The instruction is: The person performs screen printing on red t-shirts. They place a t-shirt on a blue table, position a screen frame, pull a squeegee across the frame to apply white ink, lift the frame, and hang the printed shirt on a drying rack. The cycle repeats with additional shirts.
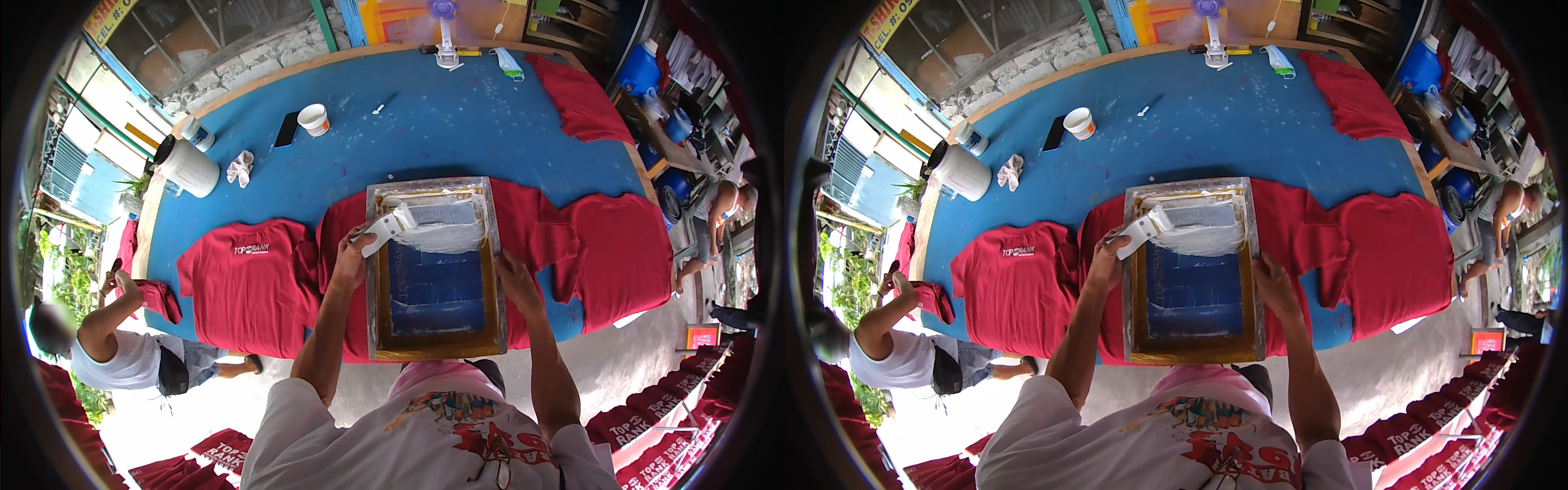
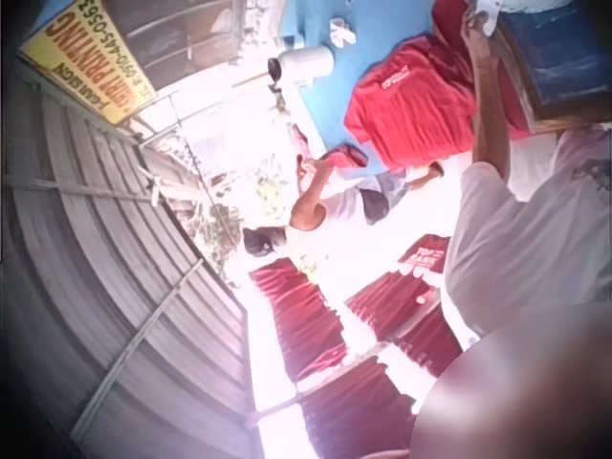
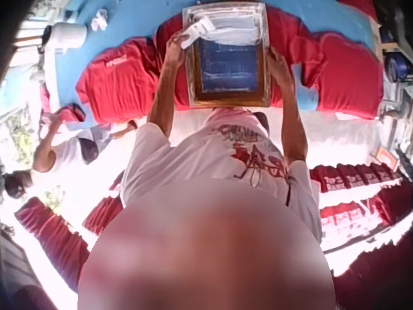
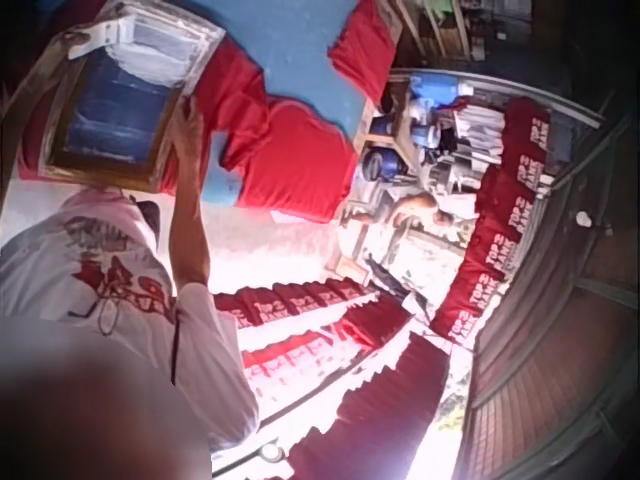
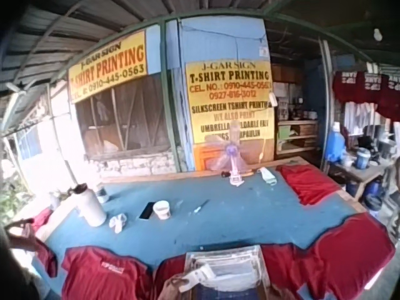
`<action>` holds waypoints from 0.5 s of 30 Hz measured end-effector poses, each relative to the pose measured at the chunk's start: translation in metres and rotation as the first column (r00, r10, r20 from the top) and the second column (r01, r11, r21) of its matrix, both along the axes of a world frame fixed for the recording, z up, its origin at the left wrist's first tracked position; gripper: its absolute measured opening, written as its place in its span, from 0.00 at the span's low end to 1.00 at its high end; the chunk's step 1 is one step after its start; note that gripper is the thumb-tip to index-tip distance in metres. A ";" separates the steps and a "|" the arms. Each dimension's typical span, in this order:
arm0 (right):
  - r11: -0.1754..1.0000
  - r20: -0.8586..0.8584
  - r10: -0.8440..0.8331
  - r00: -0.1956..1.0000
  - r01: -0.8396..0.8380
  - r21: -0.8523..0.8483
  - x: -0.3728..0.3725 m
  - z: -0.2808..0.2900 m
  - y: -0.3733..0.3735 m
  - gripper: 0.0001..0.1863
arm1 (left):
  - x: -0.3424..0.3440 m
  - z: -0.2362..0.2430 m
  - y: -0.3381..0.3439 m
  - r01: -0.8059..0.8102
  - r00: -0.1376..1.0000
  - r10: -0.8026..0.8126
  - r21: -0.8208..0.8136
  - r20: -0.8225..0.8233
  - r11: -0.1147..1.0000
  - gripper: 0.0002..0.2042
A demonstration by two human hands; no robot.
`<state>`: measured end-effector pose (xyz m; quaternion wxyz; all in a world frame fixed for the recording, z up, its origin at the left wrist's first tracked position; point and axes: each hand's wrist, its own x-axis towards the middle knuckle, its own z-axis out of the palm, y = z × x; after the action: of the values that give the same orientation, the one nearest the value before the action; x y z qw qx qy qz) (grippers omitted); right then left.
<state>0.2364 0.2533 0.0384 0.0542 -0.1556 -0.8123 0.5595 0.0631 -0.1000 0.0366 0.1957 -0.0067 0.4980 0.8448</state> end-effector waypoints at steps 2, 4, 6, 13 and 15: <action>0.998 -0.006 -0.003 1.000 0.003 0.060 -0.007 -0.004 0.003 0.20 | -0.002 -0.001 0.003 -0.012 1.000 0.013 -0.021 0.017 1.000 0.23; 0.998 0.036 -0.001 0.999 -0.001 0.055 -0.010 -0.007 0.008 0.20 | -0.001 -0.002 0.005 -0.020 0.999 0.022 -0.032 0.039 0.999 0.23; 1.000 0.111 0.013 0.994 -0.014 0.013 -0.013 -0.011 0.015 0.20 | -0.001 -0.003 0.007 -0.022 0.999 0.023 -0.022 0.042 1.000 0.23; 0.994 0.143 0.051 0.988 -0.063 0.084 -0.023 -0.029 0.028 0.21 | 0.001 -0.001 0.013 -0.039 0.998 0.045 -0.112 0.052 0.993 0.22; 0.993 0.172 0.050 0.984 -0.068 0.100 -0.023 -0.031 0.028 0.21 | 0.002 0.012 0.016 -0.034 0.997 0.046 -0.200 0.055 0.979 0.22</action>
<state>0.2129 0.2813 0.0070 -0.0234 -0.1752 -0.8466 0.5021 0.0655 -0.0838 0.0483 0.1916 -0.0611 0.5737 0.7940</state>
